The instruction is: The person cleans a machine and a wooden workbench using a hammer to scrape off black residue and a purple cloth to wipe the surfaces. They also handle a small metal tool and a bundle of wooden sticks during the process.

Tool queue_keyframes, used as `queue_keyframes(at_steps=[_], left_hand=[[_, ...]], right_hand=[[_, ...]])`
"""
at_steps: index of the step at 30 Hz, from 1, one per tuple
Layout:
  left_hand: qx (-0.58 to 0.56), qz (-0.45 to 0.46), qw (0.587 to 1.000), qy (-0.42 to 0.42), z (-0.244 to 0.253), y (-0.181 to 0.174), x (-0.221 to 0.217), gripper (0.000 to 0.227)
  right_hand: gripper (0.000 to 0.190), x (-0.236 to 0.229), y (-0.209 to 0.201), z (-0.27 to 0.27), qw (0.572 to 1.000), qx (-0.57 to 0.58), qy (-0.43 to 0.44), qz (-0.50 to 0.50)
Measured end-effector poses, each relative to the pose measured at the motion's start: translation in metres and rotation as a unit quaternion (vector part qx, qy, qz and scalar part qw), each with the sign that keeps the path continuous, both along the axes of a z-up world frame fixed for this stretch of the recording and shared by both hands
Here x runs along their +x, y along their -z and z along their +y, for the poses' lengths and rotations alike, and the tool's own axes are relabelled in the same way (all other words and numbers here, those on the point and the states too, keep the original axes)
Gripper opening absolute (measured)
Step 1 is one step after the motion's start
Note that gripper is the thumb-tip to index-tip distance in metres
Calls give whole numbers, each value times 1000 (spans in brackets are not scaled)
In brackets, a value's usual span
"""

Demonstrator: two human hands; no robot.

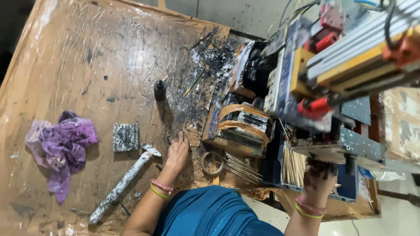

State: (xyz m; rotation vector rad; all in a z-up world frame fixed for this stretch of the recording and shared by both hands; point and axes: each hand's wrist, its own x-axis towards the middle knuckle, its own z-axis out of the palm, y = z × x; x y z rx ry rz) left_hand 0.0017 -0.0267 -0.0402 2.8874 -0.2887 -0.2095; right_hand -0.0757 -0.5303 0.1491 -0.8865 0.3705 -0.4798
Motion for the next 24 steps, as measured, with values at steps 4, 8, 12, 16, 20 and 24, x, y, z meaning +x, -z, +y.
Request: queue_keyframes(at_steps=[4, 8, 12, 16, 20, 24], left_hand=[[-15, -15, 1000, -3, 0, 0, -2, 59], [13, 25, 1000, 6, 3, -9, 3, 57], [21, -5, 1000, 8, 13, 21, -1, 56], [21, -11, 1000, 3, 12, 21, 3, 50], [-11, 50, 999, 11, 3, -40, 6, 63], [27, 22, 999, 5, 6, -25, 6, 61]], right_hand=[[49, -8, 26, -28, 994, -47, -76, 62], [38, -4, 0, 22, 998, -60, 33, 8], [40, 11, -56, 86, 998, -42, 38, -9], [38, 2, 26, 13, 999, -8, -17, -37], [39, 8, -34, 66, 995, 32, 69, -68], [27, 5, -3, 44, 995, -13, 51, -86]])
